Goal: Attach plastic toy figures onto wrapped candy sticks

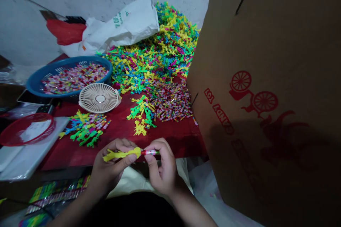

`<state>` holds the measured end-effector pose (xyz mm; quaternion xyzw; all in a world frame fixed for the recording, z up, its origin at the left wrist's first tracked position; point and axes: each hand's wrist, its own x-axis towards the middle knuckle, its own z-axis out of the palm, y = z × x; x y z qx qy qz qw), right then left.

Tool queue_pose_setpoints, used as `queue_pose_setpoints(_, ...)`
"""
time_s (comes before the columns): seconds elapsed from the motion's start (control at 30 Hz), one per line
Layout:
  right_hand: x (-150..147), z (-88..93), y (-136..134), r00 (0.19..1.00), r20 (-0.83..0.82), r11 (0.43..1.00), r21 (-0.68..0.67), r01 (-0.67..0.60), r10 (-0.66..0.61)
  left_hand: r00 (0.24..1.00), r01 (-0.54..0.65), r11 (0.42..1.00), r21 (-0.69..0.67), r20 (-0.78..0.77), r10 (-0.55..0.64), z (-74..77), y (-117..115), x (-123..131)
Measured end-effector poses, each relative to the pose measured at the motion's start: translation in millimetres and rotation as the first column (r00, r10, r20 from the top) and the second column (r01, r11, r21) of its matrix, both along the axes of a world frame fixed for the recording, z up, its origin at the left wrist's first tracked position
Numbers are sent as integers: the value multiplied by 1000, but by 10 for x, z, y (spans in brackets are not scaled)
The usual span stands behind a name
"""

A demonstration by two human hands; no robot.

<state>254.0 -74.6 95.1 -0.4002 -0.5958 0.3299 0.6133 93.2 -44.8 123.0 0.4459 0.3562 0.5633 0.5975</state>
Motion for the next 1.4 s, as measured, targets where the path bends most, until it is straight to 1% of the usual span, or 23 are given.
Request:
queue_pose_setpoints(0.13,-3,-50,-13,998,56,998,47,32,-35,998,3,1000,15,-57,-2,-25,-2,4)
queue_pose_setpoints(0.23,37,-56,4,995,90,998,50,39,-44,993,22,1000,-10,-117,-23,-55,23,-44)
queue_pose_setpoints(0.4,176,16,95,985,170,999,35,-13,7,952,141,982,-123,-255,-168,4,106,-162)
queue_pose_setpoints(0.47,229,-3,187,971,233,997,28,-68,59,932,142,976,-164,-311,-188,4,183,-247)
queue_pose_setpoints(0.53,302,-118,346,955,288,997,9,-72,66,914,63,986,-153,-388,-119,-55,314,-415)
queue_pose_setpoints(0.57,352,-217,450,950,312,1000,-1,-30,28,898,-13,993,-118,-438,-40,-109,402,-539)
queue_pose_setpoints(0.6,414,-341,564,941,335,998,-19,53,-44,864,-104,991,-80,-501,50,-178,499,-688)
queue_pose_setpoints(0.63,482,-483,682,922,354,984,-30,175,-154,790,-214,977,-20,-592,161,-258,602,-856)
queue_pose_setpoints(0.67,553,-635,795,878,405,955,-39,294,-254,659,-339,938,77,-692,295,-344,703,-1032)
queue_pose_setpoints(0.7,619,-786,896,818,483,924,-42,379,-313,522,-412,900,144,-773,362,-431,796,-1202)
queue_pose_setpoints(0.73,673,-929,979,797,510,915,-49,401,-323,401,-456,870,186,-830,388,-513,873,-1353)
queue_pose_setpoints(0.8,731,-1163,1083,763,562,904,-60,423,-320,209,-447,850,278,-892,402,-642,967,-1546)
queue_pose_setpoints(0.83,734,-1247,1107,752,580,903,-64,425,-313,108,-424,834,354,-894,434,-685,982,-1569)
queue_pose_setpoints(0.9,703,-1347,1126,719,622,894,-67,443,-310,-59,-325,796,511,-851,522,-733,957,-1452)
queue_pose_setpoints(0.93,679,-1369,1133,701,642,888,-67,454,-310,-88,-246,797,551,-832,548,-746,928,-1319)
queue_pose_setpoints(0.97,656,-1376,1143,684,661,883,-66,464,-310,-75,-167,819,549,-835,545,-759,895,-1149)
queue_pose_setpoints(1.03,626,-1364,1176,652,694,876,-65,478,-305,68,37,911,410,-911,407,-797,843,-759)
queue_pose_setpoints(1.07,621,-1351,1195,639,708,874,-64,482,-301,98,103,936,336,-940,327,-827,831,-568)
queue_pose_setpoints(1.1,622,-1337,1212,628,719,873,-62,484,-298,100,144,954,262,-963,249,-865,832,-398)
queue_pose_setpoints(1.17,641,-1312,1224,611,736,872,-57,485,-292,87,147,974,171,-983,160,-952,869,-147)
queue_pose_setpoints(1.23,667,-1298,1203,596,749,871,-51,488,-290,86,101,985,143,-987,135,-1036,933,-28)
queue_pose_setpoints(1.33,691,-1307,1133,573,761,858,-42,512,-304,132,28,992,122,-984,117,-1110,1013,-43)
queue_pose_setpoints(1.4,688,-1327,1092,567,758,844,-42,535,-322,196,-7,995,96,-976,95,-1121,1033,-128)
